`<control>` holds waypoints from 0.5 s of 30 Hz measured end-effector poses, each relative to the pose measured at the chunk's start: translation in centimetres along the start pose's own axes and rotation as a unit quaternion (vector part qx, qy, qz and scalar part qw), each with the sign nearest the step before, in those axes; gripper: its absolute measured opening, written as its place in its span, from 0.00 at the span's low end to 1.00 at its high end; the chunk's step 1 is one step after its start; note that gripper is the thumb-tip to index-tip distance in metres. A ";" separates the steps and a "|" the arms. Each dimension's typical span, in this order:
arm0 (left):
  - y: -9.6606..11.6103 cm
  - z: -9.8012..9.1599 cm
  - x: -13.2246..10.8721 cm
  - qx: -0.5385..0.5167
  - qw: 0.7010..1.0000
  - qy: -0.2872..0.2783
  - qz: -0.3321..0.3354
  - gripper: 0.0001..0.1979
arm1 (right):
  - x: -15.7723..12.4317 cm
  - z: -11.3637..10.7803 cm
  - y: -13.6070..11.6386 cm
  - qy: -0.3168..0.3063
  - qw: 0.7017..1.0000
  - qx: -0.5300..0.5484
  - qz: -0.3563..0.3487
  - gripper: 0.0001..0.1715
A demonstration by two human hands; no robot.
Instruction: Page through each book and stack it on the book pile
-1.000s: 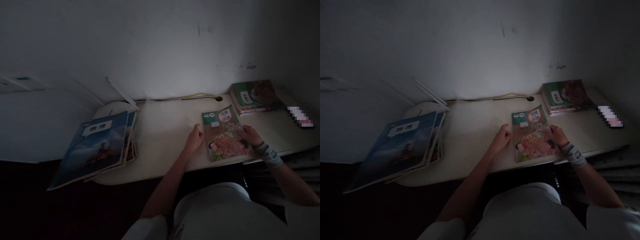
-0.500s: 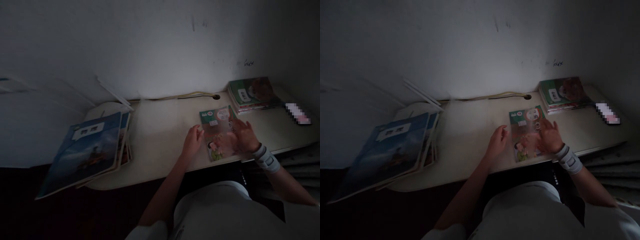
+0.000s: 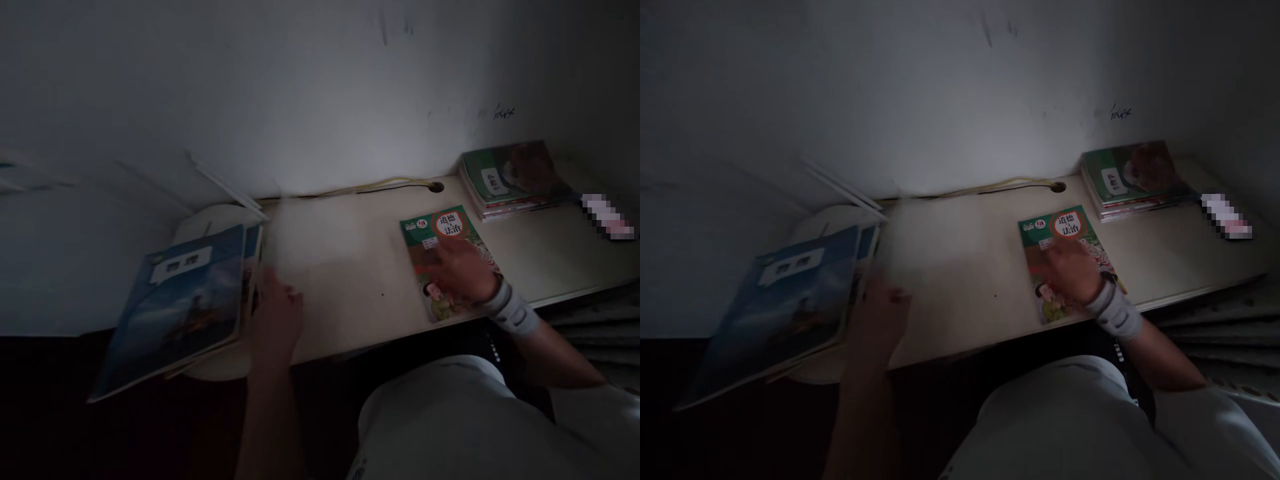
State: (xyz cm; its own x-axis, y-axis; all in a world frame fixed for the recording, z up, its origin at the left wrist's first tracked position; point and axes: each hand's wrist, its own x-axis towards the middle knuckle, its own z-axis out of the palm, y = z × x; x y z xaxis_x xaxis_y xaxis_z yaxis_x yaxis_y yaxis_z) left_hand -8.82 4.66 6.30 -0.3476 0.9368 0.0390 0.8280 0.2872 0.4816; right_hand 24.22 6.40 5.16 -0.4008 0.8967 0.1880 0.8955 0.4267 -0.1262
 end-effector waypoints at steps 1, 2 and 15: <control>0.3 0.1 -0.2 0.057 0.996 0.066 0.031 0.35 | -0.6 0.0 2.1 0.002 0.996 -0.056 0.075 0.22; 1.1 0.5 -0.6 0.088 0.987 0.115 0.075 0.33 | -1.2 0.0 4.0 0.012 0.985 -0.097 0.141 0.22; 13.1 13.9 -4.9 0.123 0.929 -0.151 0.315 0.38 | -4.7 1.0 8.8 -0.040 0.984 -0.058 0.163 0.17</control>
State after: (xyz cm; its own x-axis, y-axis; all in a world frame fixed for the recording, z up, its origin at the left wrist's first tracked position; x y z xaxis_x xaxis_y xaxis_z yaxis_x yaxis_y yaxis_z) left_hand 9.85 6.57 0.28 0.3489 0.9370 -0.0204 0.9137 -0.3352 0.2297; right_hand 33.77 6.04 2.23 -0.0977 0.9922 0.0771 0.9933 0.1020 -0.0551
